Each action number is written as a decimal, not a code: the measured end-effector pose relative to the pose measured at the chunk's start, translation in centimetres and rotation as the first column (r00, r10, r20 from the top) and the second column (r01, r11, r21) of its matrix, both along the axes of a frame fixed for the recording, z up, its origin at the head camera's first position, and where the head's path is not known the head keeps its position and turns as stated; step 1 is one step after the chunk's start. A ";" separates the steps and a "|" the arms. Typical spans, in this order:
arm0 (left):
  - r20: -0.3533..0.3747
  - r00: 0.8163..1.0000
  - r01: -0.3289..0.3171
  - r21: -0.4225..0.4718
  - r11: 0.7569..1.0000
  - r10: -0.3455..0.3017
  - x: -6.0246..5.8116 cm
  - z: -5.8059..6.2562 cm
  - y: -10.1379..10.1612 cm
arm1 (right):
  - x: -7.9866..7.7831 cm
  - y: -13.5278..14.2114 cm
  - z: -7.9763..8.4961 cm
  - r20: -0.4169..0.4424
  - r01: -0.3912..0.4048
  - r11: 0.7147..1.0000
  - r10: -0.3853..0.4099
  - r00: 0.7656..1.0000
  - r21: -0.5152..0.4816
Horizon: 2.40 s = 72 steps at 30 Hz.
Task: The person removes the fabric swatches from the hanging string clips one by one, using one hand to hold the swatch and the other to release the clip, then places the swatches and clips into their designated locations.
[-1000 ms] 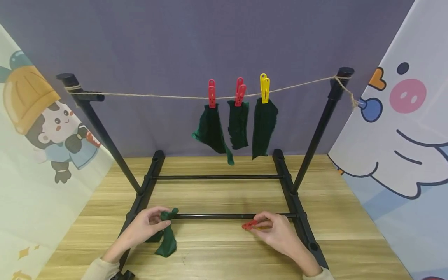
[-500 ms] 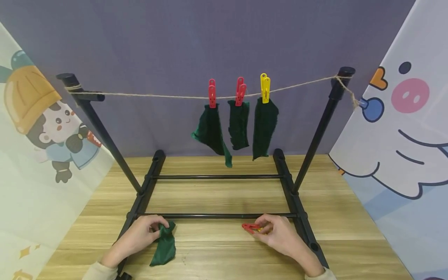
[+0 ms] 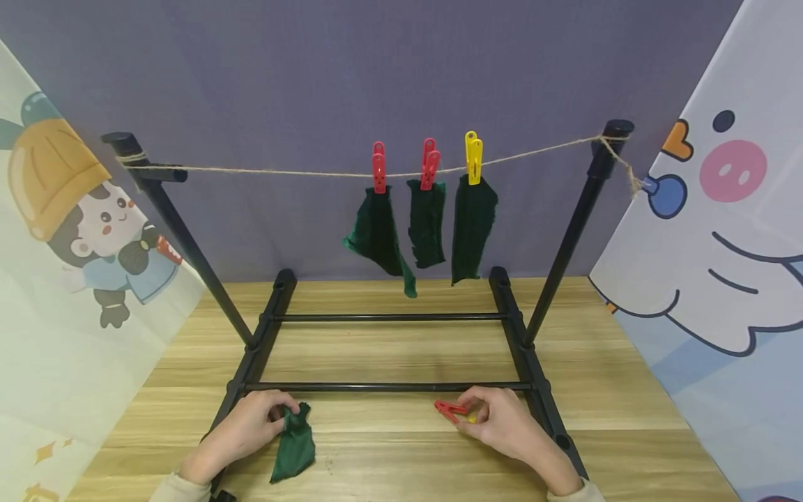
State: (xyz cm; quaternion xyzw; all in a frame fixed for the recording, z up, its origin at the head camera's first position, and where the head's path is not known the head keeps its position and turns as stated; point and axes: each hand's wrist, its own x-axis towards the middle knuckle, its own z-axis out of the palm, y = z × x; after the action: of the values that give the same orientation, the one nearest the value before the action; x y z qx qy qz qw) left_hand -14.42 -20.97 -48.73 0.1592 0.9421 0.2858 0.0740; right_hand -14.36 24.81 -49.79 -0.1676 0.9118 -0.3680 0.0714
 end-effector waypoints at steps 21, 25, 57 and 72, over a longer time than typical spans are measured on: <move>-0.002 1.000 -0.026 0.015 1.000 0.026 -0.3 3.3 -1.8 | -0.3 0.3 2.3 0.034 -0.033 0.997 0.035 0.999 -0.063; 0.013 0.997 -0.074 0.025 0.997 0.074 -0.6 4.1 -1.4 | -0.5 0.2 3.6 0.010 -0.041 0.997 0.042 0.999 -0.064; -0.116 0.989 -0.078 0.148 0.986 0.095 -2.3 6.8 1.0 | -2.5 -0.5 11.4 -0.225 -0.059 0.997 0.045 0.973 -0.054; -0.145 0.984 -0.064 0.227 0.972 0.099 -3.4 7.7 2.8 | -3.4 -1.5 14.0 -0.328 -0.063 0.997 0.046 0.943 -0.042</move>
State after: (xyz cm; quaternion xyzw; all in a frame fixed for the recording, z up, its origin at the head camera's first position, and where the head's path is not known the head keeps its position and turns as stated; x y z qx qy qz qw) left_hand -17.77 -18.15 -41.03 0.1495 0.9131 0.3782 -0.0296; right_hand -17.80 23.28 -35.80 -0.2531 0.8962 -0.3566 -0.0751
